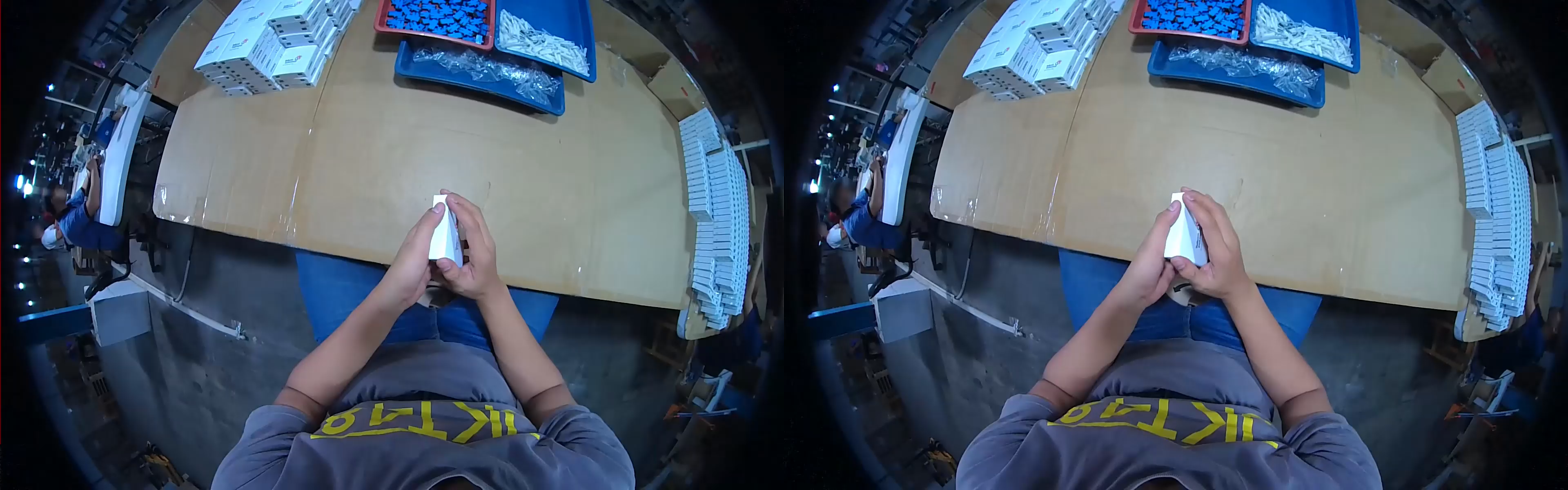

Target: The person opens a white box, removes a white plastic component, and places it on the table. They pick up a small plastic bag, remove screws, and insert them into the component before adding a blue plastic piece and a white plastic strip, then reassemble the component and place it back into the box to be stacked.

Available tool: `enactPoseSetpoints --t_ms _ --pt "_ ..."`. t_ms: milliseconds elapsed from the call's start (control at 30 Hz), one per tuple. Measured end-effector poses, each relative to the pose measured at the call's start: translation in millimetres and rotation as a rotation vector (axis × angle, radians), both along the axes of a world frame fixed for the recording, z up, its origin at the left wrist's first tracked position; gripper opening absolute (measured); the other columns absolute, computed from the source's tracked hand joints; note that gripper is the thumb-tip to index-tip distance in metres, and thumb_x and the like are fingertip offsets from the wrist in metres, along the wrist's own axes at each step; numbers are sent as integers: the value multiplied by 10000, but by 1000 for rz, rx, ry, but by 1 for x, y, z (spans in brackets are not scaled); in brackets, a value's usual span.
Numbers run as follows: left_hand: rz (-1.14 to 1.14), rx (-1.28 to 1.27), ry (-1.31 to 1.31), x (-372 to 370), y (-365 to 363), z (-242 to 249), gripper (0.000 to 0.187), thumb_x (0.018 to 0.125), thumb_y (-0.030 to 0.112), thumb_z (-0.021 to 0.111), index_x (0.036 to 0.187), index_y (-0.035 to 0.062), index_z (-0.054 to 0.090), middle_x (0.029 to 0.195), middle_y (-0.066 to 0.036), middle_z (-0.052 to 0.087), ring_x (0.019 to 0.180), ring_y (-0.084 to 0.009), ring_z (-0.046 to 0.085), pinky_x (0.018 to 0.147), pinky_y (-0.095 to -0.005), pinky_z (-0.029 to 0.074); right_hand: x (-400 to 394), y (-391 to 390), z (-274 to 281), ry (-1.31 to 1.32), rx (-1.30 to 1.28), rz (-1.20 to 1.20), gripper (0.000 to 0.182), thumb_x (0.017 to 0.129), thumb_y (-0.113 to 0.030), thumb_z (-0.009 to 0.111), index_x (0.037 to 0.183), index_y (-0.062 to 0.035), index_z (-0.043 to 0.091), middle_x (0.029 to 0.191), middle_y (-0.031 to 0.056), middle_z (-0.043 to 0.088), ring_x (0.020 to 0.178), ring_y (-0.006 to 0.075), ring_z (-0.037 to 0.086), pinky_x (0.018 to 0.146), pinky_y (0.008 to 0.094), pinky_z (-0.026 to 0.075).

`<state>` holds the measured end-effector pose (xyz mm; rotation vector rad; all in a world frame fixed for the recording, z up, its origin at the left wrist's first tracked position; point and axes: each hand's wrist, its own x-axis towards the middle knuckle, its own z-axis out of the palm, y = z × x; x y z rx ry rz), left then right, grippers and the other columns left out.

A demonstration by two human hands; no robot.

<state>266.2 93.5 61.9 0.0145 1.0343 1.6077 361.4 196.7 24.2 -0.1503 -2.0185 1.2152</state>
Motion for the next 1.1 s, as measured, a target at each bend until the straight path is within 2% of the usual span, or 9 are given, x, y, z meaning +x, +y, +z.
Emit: enactPoseSetpoints --t_ms 133,233,333,533,833,1100 --pt "-82 -65 -15 1 -5 8 557 1079 539 486 1406 89 488 1237 -85 647 1103 -186 678 923 -345 588 0 -2 -5 -8 38 -35 816 955 -545 675 1466 67 500 1441 296 547 1301 435 572 1085 479 469" --pt "-90 -22 -55 -1 -7 2 570 1076 552 485 1407 88 487 1233 -85 648 1093 -186 682 918 -342 592 -1 -1 -3 -15 40 -24 813 966 -547 662 1473 68 501 1455 293 542 1308 435 568 1083 471 473" --pt "-24 -47 -27 6 -4 10 570 1074 562 483 1403 96 495 1217 -81 655 1087 -181 683 920 -337 587 -3 -3 -3 0 52 -19 823 964 -548 665 1483 68 495 1471 296 533 1321 439 561 1088 471 469" --pt "-50 -25 -43 5 -8 5 565 1076 567 478 1384 95 515 1209 -66 657 1076 -165 674 920 -330 561 -2 -3 -10 1 72 -20 806 965 -511 671 1486 77 490 1483 308 524 1319 455 563 1093 477 466" --pt "118 -58 -37 14 -10 4 552 1083 544 480 1400 93 513 1224 -62 648 1112 -165 656 947 -332 546 -11 -8 -17 55 64 19 766 982 -481 657 1475 85 502 1458 310 544 1294 465 582 1084 485 475" --pt "104 -15 -63 13 -9 -5 540 1093 518 472 1420 89 504 1255 -63 633 1152 -164 637 974 -330 529 -6 -12 -18 19 101 -57 758 990 -485 660 1433 117 532 1409 329 573 1272 471 603 1059 492 498"
